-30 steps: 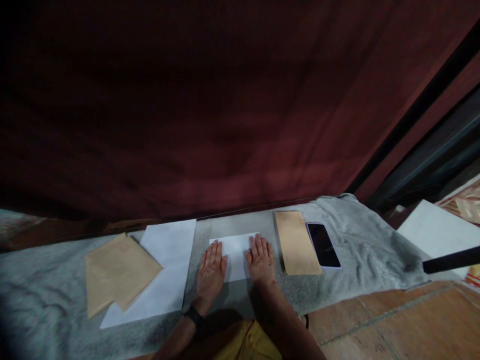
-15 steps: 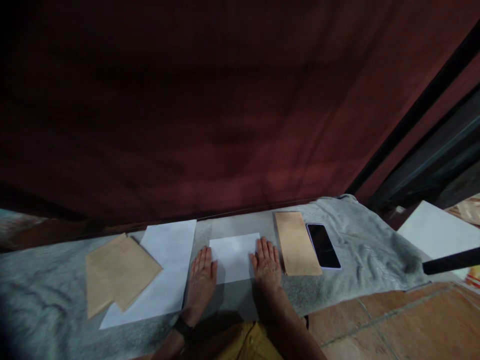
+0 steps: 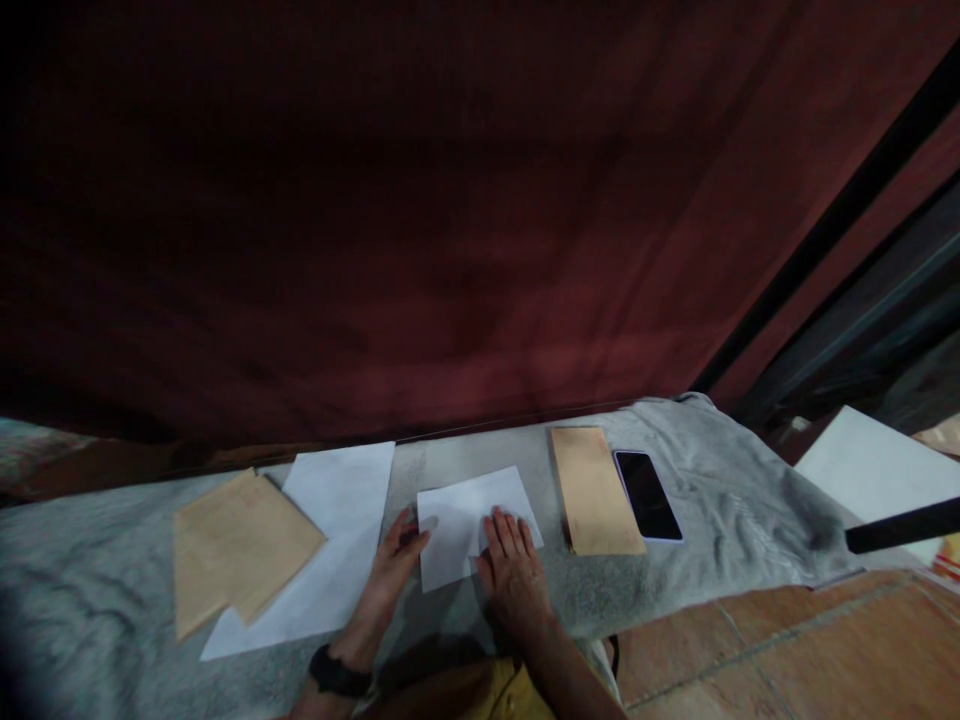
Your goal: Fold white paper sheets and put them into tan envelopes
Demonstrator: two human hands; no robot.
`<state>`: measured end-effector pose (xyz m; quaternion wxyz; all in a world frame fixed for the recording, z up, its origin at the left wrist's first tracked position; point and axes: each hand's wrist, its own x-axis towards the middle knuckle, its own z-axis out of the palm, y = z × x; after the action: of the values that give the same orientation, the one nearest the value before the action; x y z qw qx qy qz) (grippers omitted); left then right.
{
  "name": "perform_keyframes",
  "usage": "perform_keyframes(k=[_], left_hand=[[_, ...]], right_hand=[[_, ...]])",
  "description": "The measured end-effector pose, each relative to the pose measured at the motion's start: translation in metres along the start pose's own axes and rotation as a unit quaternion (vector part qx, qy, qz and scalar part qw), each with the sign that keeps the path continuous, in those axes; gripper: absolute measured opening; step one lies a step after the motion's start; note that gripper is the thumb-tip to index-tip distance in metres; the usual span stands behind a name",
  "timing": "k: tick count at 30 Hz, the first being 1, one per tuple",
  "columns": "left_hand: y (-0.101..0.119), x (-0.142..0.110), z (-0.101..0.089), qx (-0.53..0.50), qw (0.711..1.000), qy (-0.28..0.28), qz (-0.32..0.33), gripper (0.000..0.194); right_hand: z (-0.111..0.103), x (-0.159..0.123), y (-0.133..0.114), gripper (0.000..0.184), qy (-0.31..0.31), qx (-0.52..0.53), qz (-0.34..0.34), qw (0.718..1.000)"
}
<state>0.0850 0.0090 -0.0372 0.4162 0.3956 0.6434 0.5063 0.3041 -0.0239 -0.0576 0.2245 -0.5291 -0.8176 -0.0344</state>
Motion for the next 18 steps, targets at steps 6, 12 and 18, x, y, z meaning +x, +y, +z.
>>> perform_keyframes(k=[6, 12, 18], left_hand=[[0.023, -0.011, 0.000, -0.086, 0.988, -0.042, -0.119, 0.047], [0.047, -0.018, 0.006, -0.156, 0.974, -0.072, -0.145, 0.052], [0.058, -0.017, 0.009, -0.191, 0.970, -0.059, -0.136, 0.050]], right_hand=[[-0.017, -0.004, -0.004, 0.069, -0.027, 0.054, -0.055, 0.997], [-0.025, 0.012, -0.007, 0.067, -0.028, 0.182, 0.021, 0.983], [-0.045, 0.042, -0.011, 0.049, 0.053, 0.448, 0.255, 0.855]])
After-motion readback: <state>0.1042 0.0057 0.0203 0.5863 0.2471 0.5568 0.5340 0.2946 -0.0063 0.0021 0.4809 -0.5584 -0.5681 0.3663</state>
